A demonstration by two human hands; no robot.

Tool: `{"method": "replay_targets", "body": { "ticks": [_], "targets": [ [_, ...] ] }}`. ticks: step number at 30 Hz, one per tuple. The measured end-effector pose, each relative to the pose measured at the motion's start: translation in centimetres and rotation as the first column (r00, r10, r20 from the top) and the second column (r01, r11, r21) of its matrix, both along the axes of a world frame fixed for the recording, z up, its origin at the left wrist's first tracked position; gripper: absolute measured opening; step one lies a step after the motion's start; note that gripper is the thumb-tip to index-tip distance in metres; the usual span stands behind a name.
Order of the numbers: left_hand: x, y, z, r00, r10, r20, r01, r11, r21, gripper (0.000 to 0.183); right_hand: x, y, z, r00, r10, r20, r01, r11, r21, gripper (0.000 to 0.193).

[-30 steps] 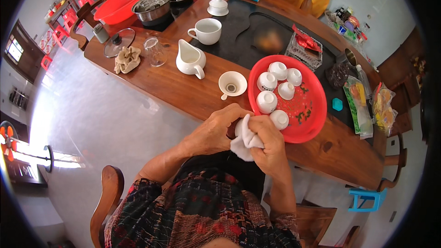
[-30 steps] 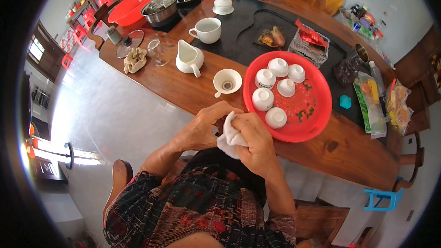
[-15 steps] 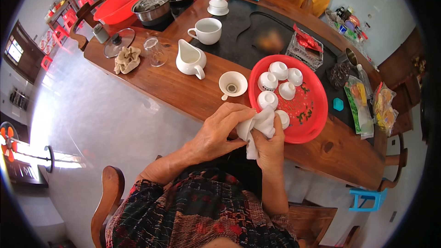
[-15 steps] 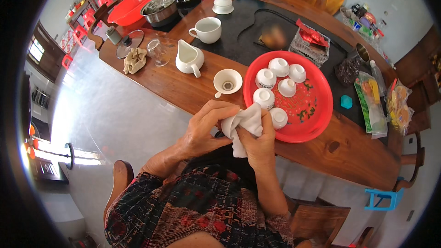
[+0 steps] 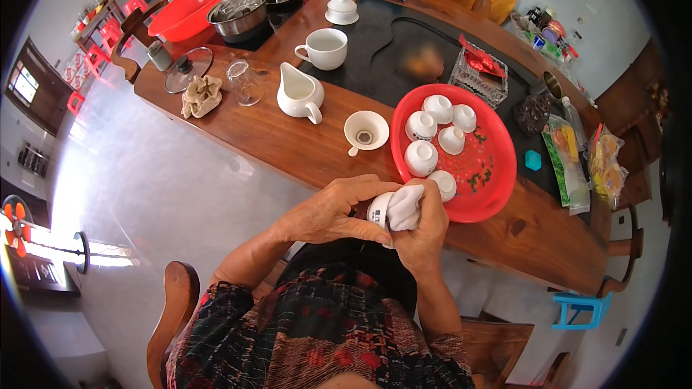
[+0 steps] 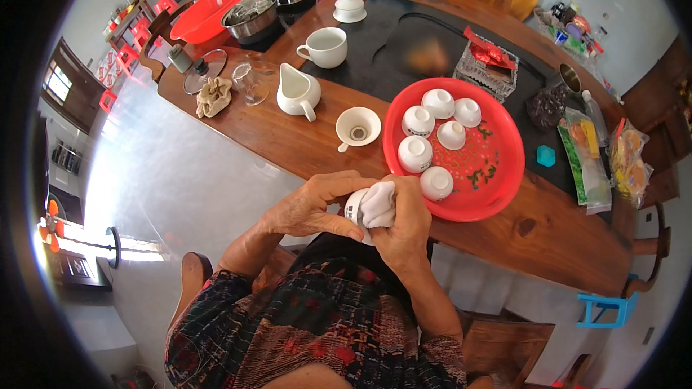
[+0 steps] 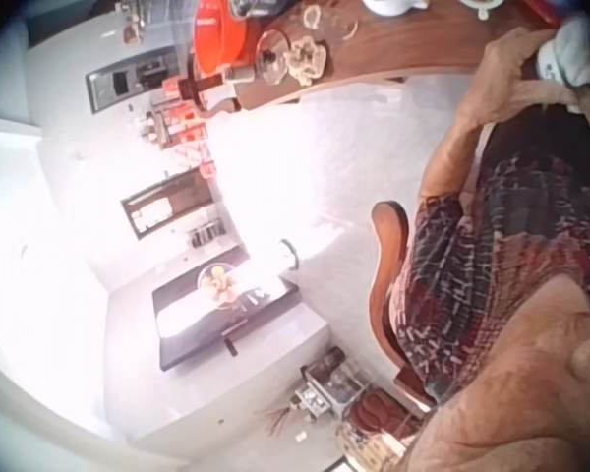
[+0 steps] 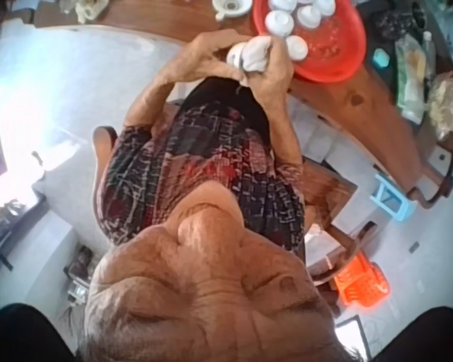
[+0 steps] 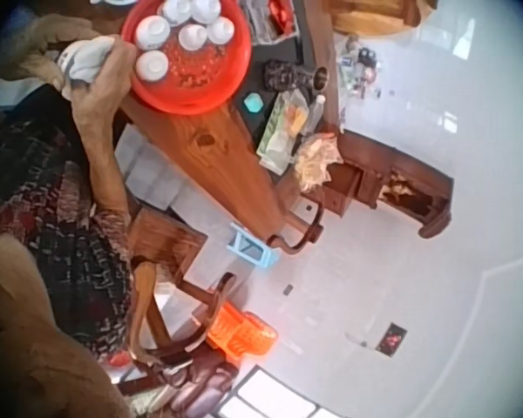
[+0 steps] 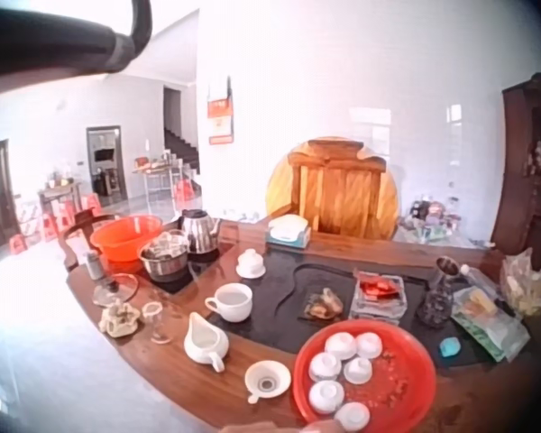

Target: The person wipes several small white ceramic tea cups and a matching lid with a white cloth. They handle the items one by one, wiping the exterior and interior surfaces, and place the cleaned pieces onto a red tray on the wooden table.

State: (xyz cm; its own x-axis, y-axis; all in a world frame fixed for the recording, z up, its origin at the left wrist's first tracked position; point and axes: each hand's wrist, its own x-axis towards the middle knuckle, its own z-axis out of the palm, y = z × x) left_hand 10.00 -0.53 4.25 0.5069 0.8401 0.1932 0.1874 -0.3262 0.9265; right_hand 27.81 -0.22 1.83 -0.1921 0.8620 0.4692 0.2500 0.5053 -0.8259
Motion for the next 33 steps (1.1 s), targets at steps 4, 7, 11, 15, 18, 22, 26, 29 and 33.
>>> {"method": "replay_targets", "body": {
  "ticks": [4, 7, 11, 15, 18, 22, 26, 29, 33],
  "targets": [
    [1.5, -0.5, -0.2, 0.980, 0.135, 0.145, -0.137, 0.991, 0.008, 0.066, 0.4, 0.7, -0.1, 0.946, 0.019, -0.323, -0.077, 0.982, -0.170, 0.032],
    [2.6, -1.3, -0.6, 0.948, 0.254, 0.192, -0.298, 0.918, 0.261, 0.066, 0.3, 0.7, 0.1, 0.793, -0.020, -0.609, -0.246, 0.904, -0.351, 0.033],
    [2.6, -0.4, -1.4, 0.951, 0.289, 0.109, -0.293, 0.728, 0.620, 0.066, 0.0, -0.3, -0.9, 0.641, -0.040, -0.767, -0.512, 0.721, -0.466, 0.037],
    [2.5, -0.4, -1.2, 0.954, 0.257, 0.155, -0.300, 0.817, 0.492, 0.060, -0.1, -0.5, -1.5, 0.760, -0.023, -0.649, -0.358, 0.819, -0.448, 0.031],
    [2.6, -1.3, -0.1, 0.921, 0.278, 0.271, -0.336, 0.921, 0.196, 0.043, 0.2, -0.2, 0.1, 0.980, -0.067, -0.186, 0.048, 0.993, -0.107, 0.022],
    [2.2, -1.7, 0.1, 0.939, 0.342, -0.031, -0.326, 0.916, 0.236, 0.029, 0.4, 0.2, 0.2, 0.995, -0.045, -0.085, 0.052, 0.996, 0.073, 0.019],
    [3.0, -2.0, -0.5, 0.855, 0.410, 0.319, -0.353, 0.909, -0.221, 0.019, 0.7, 0.0, -0.2, 0.960, 0.028, -0.279, -0.035, 0.999, -0.021, 0.015],
    [3.0, -1.4, -1.4, 0.723, 0.472, 0.505, -0.183, 0.835, -0.519, 0.020, 0.9, -0.5, -0.9, 0.830, 0.045, -0.556, -0.187, 0.962, -0.202, 0.021],
    [5.2, -0.8, -3.2, 0.669, 0.552, 0.498, -0.249, 0.797, -0.550, 0.021, -1.2, -1.0, -0.1, 0.930, 0.090, -0.356, -0.057, 0.993, 0.103, 0.041]
  ]
}}
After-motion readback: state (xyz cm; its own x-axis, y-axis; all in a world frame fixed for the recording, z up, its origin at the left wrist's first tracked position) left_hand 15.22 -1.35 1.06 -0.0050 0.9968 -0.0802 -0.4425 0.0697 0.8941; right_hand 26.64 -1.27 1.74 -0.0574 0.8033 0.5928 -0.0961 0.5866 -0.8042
